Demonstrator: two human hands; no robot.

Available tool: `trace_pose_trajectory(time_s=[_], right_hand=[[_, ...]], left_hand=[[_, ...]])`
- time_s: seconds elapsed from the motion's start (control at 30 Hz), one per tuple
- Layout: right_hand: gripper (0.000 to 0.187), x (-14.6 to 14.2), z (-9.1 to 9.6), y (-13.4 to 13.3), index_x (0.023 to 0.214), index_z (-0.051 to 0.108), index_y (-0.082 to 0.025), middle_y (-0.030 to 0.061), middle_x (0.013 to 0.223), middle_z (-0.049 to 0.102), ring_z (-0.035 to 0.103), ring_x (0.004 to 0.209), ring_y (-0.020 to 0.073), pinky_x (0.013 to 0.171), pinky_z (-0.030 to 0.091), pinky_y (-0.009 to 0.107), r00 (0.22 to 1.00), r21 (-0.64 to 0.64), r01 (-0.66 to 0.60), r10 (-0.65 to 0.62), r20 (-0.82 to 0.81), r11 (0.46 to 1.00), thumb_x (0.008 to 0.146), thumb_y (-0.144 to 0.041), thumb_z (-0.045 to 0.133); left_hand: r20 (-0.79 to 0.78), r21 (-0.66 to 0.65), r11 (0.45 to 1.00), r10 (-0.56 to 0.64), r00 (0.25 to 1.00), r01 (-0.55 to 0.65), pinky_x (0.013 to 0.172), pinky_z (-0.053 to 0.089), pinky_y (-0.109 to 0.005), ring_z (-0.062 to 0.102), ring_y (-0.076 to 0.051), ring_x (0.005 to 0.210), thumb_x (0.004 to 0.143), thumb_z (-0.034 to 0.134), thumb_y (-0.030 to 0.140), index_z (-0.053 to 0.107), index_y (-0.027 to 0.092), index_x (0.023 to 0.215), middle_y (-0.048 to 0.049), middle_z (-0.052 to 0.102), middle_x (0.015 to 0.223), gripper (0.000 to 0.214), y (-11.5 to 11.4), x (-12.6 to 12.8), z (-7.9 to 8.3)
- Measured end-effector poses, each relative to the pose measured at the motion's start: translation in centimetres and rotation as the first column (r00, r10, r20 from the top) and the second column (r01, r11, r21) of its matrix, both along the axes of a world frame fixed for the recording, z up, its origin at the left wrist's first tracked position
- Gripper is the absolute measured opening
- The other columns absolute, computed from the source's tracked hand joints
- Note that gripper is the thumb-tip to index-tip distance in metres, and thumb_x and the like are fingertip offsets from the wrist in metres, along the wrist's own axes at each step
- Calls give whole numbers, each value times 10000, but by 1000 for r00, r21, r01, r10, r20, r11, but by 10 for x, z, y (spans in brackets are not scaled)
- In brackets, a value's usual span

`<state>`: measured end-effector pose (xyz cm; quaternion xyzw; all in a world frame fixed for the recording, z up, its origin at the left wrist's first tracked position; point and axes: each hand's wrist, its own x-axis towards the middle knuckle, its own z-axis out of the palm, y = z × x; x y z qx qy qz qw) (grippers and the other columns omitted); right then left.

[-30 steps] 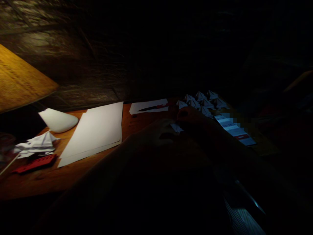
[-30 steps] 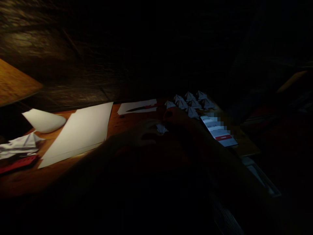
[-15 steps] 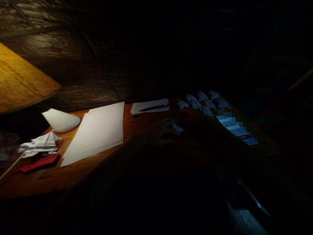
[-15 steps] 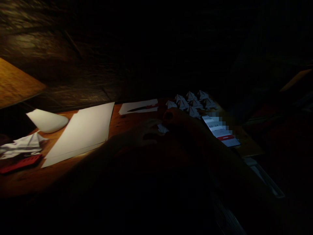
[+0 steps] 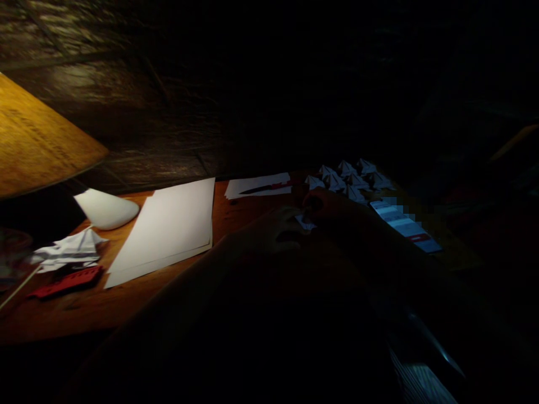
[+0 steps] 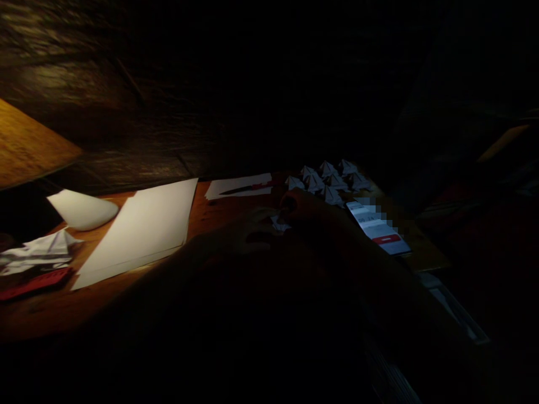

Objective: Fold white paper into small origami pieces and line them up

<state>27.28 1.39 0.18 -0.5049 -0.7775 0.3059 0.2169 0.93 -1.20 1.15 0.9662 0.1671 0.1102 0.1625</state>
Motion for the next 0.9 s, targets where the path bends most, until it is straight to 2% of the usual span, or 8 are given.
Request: trace_pose_trajectory(time_s=[0.13, 0.3, 0.47, 0.6, 0.67, 0.8, 0.9], right_hand=[[512, -1, 0, 1, 1108, 722, -157, 94, 1128, 678, 641, 919, 201, 800, 517, 305, 999, 12, 18, -18, 30, 1000, 644, -277, 903], [588, 1, 2, -2, 1145, 713, -171, 104, 1217, 653, 647, 980, 214, 836, 533, 324, 999, 36, -49, 48, 18, 998, 618, -316, 930], [693, -1, 1, -3, 1177, 704, -166, 123, 1247, 629, 645, 1032, 248, 880, 535, 366, 998, 33, -3, 1, 57, 999, 565, -354, 970], [705, -1, 2, -3, 1176, 703, -165, 128, 1249, 634, 641, 1040, 254, 882, 535, 365, 998, 33, -11, 9, 62, 999, 552, -345, 977], [660, 0, 3, -4, 1172, 706, -164, 129, 1257, 637, 644, 1033, 242, 871, 536, 349, 999, 38, -23, 21, 50, 999, 589, -340, 959], [450, -1, 4, -6, 1163, 709, -158, 115, 1214, 670, 654, 975, 200, 850, 532, 316, 999, 41, -20, 19, 26, 999, 757, -294, 847], [418, -3, 4, -5, 1147, 716, -157, 113, 1191, 692, 656, 943, 194, 837, 530, 311, 999, 37, 28, -29, 40, 999, 753, -226, 836]], left_hand=[[-8, 7, 1000, 1, 1000, -1, 1227, 353, -635, 372, -364, 1519, 943, 719, 403, 726, 281, 1290, -109, 414, 1656, 368, -1, 0, 1], [-9, -9, 1000, 9, 1000, -9, 1217, 361, -637, 401, -364, 1498, 940, 720, 399, 719, 298, 1307, -110, 420, 1649, 381, 0, 0, 0], [0, 10, 1000, 1, 1000, -1, 1221, 372, -593, 413, -347, 1484, 939, 718, 393, 722, 269, 1313, -135, 452, 1602, 394, 0, 0, -2], [-17, 13, 1000, 15, 1000, -15, 1220, 368, -611, 403, -350, 1490, 937, 718, 396, 707, 295, 1333, -120, 431, 1617, 408, -1, 0, -1], [-14, 12, 1000, 9, 1000, -9, 1216, 374, -615, 407, -352, 1489, 937, 719, 403, 706, 295, 1326, -119, 428, 1622, 404, -2, 0, 0], [-17, 3, 1000, 17, 1000, -17, 1210, 385, -615, 390, -375, 1503, 937, 718, 425, 723, 270, 1280, -136, 415, 1633, 376, -4, 1, 2], [-18, 2, 1000, 14, 1000, -14, 1213, 381, -616, 381, -379, 1508, 934, 712, 425, 714, 260, 1275, -139, 406, 1636, 379, -5, 2, 2]])
